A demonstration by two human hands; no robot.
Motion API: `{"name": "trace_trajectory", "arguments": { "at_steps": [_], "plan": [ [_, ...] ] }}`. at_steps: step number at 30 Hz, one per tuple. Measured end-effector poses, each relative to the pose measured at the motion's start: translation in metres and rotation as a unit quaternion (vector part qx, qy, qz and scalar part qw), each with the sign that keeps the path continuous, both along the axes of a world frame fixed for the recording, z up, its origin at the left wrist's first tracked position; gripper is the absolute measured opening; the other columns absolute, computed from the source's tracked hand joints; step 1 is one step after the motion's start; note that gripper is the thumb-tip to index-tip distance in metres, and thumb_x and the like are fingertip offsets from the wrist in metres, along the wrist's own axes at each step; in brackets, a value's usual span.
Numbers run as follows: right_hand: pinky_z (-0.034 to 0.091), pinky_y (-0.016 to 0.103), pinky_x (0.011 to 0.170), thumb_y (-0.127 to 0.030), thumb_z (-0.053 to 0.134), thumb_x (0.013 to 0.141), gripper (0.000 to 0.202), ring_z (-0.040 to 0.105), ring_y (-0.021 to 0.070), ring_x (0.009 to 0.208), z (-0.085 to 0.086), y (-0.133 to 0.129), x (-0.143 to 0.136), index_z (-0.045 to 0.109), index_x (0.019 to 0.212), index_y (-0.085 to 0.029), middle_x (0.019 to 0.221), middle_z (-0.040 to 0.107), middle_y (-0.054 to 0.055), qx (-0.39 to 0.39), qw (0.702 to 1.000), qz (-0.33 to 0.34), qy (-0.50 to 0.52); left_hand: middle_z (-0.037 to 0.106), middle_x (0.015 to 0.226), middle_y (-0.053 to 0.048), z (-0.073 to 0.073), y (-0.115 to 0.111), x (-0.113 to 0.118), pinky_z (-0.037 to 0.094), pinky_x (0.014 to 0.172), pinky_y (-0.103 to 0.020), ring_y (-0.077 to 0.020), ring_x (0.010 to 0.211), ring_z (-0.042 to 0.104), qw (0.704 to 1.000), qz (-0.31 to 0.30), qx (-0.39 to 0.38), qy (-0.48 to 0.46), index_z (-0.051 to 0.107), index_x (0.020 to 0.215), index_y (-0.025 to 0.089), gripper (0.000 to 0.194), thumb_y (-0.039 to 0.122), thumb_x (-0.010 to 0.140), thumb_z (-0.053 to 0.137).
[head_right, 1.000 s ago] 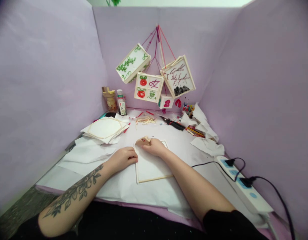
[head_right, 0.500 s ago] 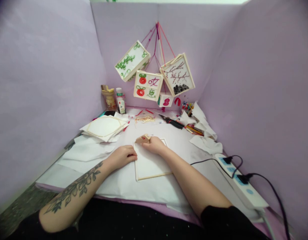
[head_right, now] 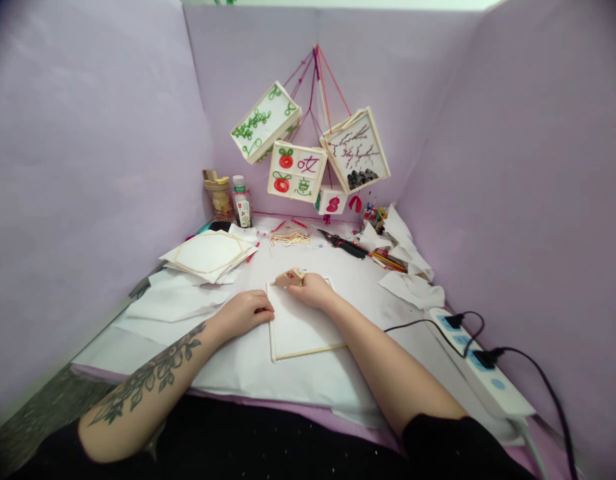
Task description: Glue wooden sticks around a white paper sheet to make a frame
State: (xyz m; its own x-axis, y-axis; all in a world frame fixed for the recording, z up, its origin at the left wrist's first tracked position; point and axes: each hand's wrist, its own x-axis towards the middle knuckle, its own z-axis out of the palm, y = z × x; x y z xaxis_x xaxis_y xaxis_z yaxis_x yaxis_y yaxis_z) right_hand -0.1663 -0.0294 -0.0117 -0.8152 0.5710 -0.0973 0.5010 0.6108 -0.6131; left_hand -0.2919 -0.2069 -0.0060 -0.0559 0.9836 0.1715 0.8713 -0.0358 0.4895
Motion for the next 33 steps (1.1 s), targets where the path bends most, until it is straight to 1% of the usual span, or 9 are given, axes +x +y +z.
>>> {"name": "trace_trajectory", "arguments": {
  "at_steps": [5, 11, 17, 26, 31, 33],
  "plan": [
    [0.036, 0.023, 0.054, -0.044, 0.057, 0.076, 0.037, 0.059, 0.0170, 0.069, -0.002, 0.004, 0.001, 0.071, 0.096, -0.016, 0.081, 0.069, 0.006, 0.011, 1.000, -0.009, -0.016, 0.067, 0.085, -0.003, -0.002, 0.000, 0.000, 0.046, 0.076, -0.025, -0.0150, 0.080, 0.061, 1.000, 0.005, 0.002, 0.000, 0.070, 0.082, 0.018, 0.010, 0.023, 0.082, 0.062],
    [0.035, 0.022, 0.053, -0.042, 0.058, 0.077, 0.034, 0.058, 0.0163, 0.068, 0.000, 0.005, 0.005, 0.071, 0.091, -0.013, 0.078, 0.068, 0.006, -0.020, 1.000, -0.016, -0.011, 0.067, 0.085, -0.003, 0.000, 0.000, 0.000, 0.046, 0.076, -0.025, -0.0149, 0.080, 0.061, 1.000, 0.007, -0.004, -0.002, 0.070, 0.081, 0.018, 0.009, 0.023, 0.082, 0.062],
    [0.036, 0.021, 0.052, -0.037, 0.058, 0.078, 0.030, 0.057, 0.0149, 0.064, 0.002, 0.006, 0.007, 0.071, 0.091, -0.013, 0.073, 0.066, 0.005, -0.039, 0.999, -0.016, 0.000, 0.067, 0.085, -0.003, -0.001, 0.001, 0.000, 0.046, 0.075, -0.025, -0.0148, 0.079, 0.061, 1.000, 0.005, -0.003, -0.002, 0.070, 0.081, 0.018, 0.010, 0.023, 0.082, 0.062],
    [0.034, 0.022, 0.049, -0.039, 0.059, 0.076, 0.030, 0.056, 0.0154, 0.061, 0.008, 0.003, 0.011, 0.069, 0.085, -0.012, 0.069, 0.065, 0.005, -0.023, 0.999, -0.022, -0.028, 0.067, 0.085, -0.003, 0.000, 0.000, 0.001, 0.045, 0.075, -0.024, -0.0148, 0.079, 0.061, 1.000, 0.004, -0.002, -0.002, 0.070, 0.081, 0.018, 0.008, 0.021, 0.081, 0.063],
    [0.035, 0.021, 0.049, -0.034, 0.057, 0.078, 0.028, 0.055, 0.0139, 0.059, 0.013, 0.002, 0.013, 0.069, 0.090, -0.012, 0.070, 0.065, 0.004, -0.064, 0.998, -0.026, -0.002, 0.068, 0.085, -0.003, 0.001, -0.001, 0.001, 0.045, 0.075, -0.024, -0.0147, 0.079, 0.061, 1.000, 0.004, -0.004, -0.002, 0.070, 0.081, 0.018, 0.008, 0.022, 0.081, 0.063],
    [0.036, 0.021, 0.050, -0.034, 0.057, 0.078, 0.028, 0.055, 0.0139, 0.059, 0.012, 0.002, 0.013, 0.070, 0.090, -0.012, 0.069, 0.065, 0.005, -0.062, 0.998, -0.028, 0.007, 0.068, 0.085, -0.003, 0.001, 0.000, 0.001, 0.045, 0.075, -0.024, -0.0148, 0.079, 0.061, 1.000, 0.005, -0.004, -0.004, 0.070, 0.081, 0.018, 0.008, 0.021, 0.081, 0.063]
  ]
}}
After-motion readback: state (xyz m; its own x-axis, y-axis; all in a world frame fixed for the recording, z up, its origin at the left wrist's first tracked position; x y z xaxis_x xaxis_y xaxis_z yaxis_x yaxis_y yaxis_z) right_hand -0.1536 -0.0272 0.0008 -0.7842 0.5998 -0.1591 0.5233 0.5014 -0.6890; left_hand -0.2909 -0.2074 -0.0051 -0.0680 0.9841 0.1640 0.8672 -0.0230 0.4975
